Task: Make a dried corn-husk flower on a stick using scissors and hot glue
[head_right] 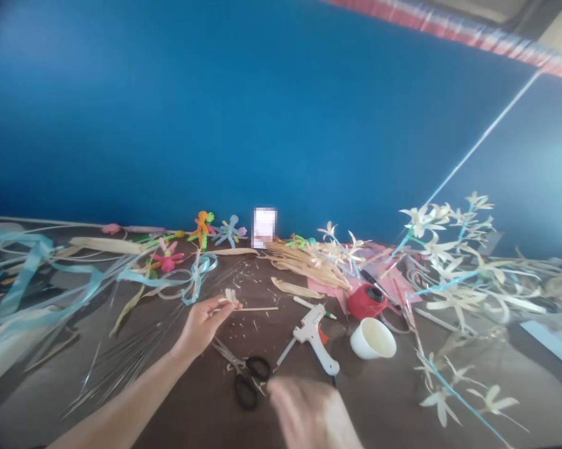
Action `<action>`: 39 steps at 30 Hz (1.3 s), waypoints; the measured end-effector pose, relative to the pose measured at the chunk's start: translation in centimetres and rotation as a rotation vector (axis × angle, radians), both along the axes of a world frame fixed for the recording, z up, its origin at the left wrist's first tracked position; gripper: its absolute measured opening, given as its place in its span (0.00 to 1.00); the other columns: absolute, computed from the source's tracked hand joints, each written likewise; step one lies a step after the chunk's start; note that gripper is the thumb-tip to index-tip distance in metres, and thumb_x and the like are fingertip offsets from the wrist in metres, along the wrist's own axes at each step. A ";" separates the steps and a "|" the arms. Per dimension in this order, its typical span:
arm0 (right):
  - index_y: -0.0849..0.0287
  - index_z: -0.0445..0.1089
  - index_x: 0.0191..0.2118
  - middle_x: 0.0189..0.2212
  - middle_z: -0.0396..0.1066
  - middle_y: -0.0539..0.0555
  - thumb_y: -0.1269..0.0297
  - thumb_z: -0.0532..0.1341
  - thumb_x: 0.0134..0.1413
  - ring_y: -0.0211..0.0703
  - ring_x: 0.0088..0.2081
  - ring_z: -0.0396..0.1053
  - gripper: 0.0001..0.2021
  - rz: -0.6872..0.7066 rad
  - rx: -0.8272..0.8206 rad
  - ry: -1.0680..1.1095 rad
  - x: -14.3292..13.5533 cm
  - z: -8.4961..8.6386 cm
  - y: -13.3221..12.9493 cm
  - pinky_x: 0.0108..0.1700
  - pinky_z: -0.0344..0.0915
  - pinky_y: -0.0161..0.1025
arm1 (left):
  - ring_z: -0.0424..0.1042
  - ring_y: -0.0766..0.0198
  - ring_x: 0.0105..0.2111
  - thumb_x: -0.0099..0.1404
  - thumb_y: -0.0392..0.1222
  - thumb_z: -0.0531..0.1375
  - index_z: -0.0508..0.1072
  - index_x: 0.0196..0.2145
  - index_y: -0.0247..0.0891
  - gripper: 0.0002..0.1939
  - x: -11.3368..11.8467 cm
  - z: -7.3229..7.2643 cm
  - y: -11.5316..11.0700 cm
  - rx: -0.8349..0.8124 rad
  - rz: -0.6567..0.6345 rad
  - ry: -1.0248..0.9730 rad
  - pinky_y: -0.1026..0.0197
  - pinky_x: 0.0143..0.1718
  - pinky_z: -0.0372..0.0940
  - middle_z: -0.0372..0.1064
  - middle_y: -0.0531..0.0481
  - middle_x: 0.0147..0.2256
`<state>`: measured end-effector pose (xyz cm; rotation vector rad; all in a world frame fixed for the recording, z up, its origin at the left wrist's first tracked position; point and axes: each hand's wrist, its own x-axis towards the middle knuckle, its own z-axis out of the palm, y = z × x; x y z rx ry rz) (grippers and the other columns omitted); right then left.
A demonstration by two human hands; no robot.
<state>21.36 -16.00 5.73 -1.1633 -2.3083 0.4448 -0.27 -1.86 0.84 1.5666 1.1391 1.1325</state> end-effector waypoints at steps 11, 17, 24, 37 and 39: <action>0.64 0.58 0.48 0.38 0.61 0.62 0.61 0.49 0.54 0.52 0.36 0.67 0.18 -0.819 -0.108 -0.538 4.3 -7.6 5.3 0.33 0.64 0.44 | 0.71 0.57 0.35 0.55 0.43 0.58 0.76 0.29 0.35 0.10 0.0 0.1 0.0 -0.074 -0.013 -0.114 0.62 0.39 0.61 0.75 0.46 0.32; 0.60 0.58 0.47 0.40 0.61 0.61 0.58 0.45 0.56 0.49 0.34 0.67 0.17 -0.789 -0.155 -0.194 4.0 -6.1 4.2 0.33 0.62 0.42 | 0.71 0.57 0.35 0.54 0.44 0.58 0.76 0.29 0.34 0.11 -0.1 -0.1 0.2 -0.121 0.005 -0.163 0.60 0.41 0.61 0.75 0.45 0.32; 0.57 0.55 0.49 0.31 0.64 0.55 0.51 0.46 0.56 0.38 0.23 0.58 0.20 -0.363 -0.473 0.826 0.4 -2.3 2.4 0.27 0.60 0.38 | 0.70 0.58 0.35 0.56 0.44 0.57 0.76 0.27 0.34 0.12 0.0 0.2 0.1 -0.132 -0.037 -0.118 0.60 0.40 0.61 0.74 0.45 0.31; 0.64 0.65 0.39 0.28 0.66 0.55 0.49 0.45 0.56 0.36 0.21 0.59 0.22 -0.310 -0.599 0.619 -3.8 -1.8 4.1 0.31 0.60 0.38 | 0.70 0.60 0.30 0.54 0.43 0.59 0.75 0.25 0.33 0.10 0.1 0.6 -0.2 -0.132 -0.017 -0.103 0.64 0.32 0.61 0.73 0.47 0.26; 0.65 0.64 0.39 0.26 0.65 0.54 0.48 0.45 0.56 0.36 0.21 0.59 0.23 -0.310 -0.604 0.634 -3.8 -1.6 4.2 0.30 0.60 0.37 | 0.70 0.60 0.30 0.53 0.43 0.59 0.75 0.26 0.33 0.10 0.2 0.6 -0.2 -0.137 -0.009 -0.111 0.64 0.32 0.61 0.73 0.47 0.26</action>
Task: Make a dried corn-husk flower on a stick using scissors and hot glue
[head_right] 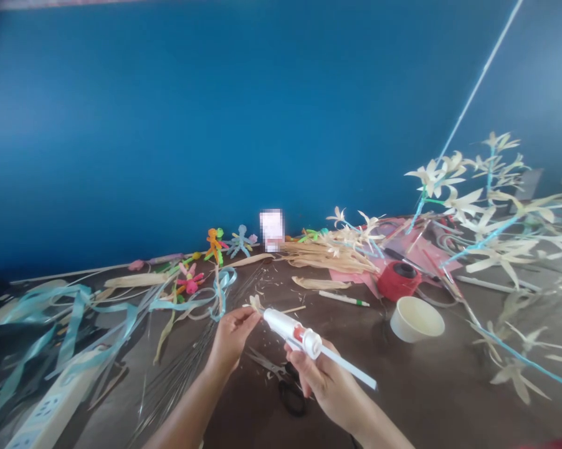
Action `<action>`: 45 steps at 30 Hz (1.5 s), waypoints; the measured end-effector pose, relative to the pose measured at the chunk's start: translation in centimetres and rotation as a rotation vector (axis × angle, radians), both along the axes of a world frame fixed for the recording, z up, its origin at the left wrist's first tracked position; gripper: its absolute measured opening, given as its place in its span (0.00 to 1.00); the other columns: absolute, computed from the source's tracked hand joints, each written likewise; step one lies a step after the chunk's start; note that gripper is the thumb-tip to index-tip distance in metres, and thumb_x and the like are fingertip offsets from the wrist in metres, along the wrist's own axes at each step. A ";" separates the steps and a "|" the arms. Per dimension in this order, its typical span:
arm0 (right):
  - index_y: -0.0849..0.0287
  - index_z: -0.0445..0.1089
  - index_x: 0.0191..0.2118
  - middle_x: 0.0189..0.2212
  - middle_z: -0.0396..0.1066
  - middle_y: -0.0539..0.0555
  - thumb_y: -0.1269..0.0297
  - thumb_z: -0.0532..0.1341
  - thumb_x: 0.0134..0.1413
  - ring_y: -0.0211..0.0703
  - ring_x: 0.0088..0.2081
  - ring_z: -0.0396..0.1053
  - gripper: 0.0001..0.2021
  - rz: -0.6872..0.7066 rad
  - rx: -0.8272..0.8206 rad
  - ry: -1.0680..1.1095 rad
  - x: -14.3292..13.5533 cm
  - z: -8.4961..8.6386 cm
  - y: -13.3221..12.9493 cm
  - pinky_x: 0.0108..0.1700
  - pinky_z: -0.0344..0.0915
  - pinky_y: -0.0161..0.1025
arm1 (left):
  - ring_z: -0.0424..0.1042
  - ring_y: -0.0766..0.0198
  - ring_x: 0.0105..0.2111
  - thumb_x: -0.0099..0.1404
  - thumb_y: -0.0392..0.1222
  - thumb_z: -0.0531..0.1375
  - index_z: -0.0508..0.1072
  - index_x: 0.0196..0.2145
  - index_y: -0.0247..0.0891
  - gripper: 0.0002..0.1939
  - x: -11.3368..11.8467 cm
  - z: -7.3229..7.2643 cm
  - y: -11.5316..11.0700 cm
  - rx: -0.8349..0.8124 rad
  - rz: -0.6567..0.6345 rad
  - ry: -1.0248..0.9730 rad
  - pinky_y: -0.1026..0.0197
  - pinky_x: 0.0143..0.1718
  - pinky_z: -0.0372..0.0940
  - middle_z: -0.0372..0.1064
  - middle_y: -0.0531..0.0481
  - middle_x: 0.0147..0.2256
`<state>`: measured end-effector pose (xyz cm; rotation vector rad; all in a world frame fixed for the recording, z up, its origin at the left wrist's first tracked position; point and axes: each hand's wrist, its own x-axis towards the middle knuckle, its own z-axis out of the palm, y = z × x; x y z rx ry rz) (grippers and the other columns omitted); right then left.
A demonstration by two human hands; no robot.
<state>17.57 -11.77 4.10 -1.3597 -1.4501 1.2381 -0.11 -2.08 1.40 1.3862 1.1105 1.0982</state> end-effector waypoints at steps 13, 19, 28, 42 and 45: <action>0.65 0.63 0.36 0.16 0.58 0.47 0.51 0.44 0.58 0.35 0.19 0.56 0.22 -0.001 0.030 -0.037 0.1 -1.4 0.4 0.31 0.59 0.38 | 0.69 0.63 0.29 0.53 0.43 0.60 0.75 0.25 0.34 0.09 -0.1 -0.2 0.1 -0.042 0.002 -0.030 0.65 0.32 0.60 0.73 0.50 0.25; 0.64 0.63 0.36 0.18 0.59 0.49 0.51 0.44 0.58 0.37 0.22 0.59 0.21 -0.001 0.026 -0.005 0.0 -1.7 0.2 0.26 0.59 0.36 | 0.69 0.63 0.27 0.52 0.43 0.61 0.75 0.25 0.34 0.09 -0.1 -0.6 0.2 -0.049 0.002 -0.046 0.65 0.32 0.61 0.73 0.50 0.24; 0.63 0.64 0.33 0.19 0.57 0.48 0.53 0.46 0.58 0.36 0.21 0.58 0.18 -0.028 0.073 -0.040 0.1 -1.9 0.1 0.27 0.60 0.36 | 0.69 0.62 0.28 0.52 0.43 0.61 0.75 0.26 0.33 0.09 -0.1 -0.7 0.2 -0.039 0.015 -0.046 0.64 0.33 0.62 0.73 0.48 0.25; 0.65 0.62 0.40 0.19 0.55 0.46 0.51 0.47 0.57 0.34 0.20 0.57 0.20 -0.036 -0.007 -0.054 0.1 -1.6 0.0 0.26 0.60 0.35 | 0.69 0.63 0.28 0.51 0.43 0.62 0.75 0.26 0.33 0.09 -0.1 -0.8 0.1 -0.038 0.036 -0.042 0.64 0.32 0.61 0.73 0.49 0.25; 0.63 0.63 0.39 0.20 0.56 0.47 0.51 0.48 0.56 0.34 0.20 0.56 0.19 -0.045 0.007 -0.036 0.1 -1.4 0.0 0.25 0.60 0.34 | 0.69 0.62 0.28 0.51 0.43 0.62 0.75 0.26 0.33 0.09 0.0 -0.8 0.2 -0.034 0.034 -0.047 0.64 0.33 0.62 0.73 0.49 0.25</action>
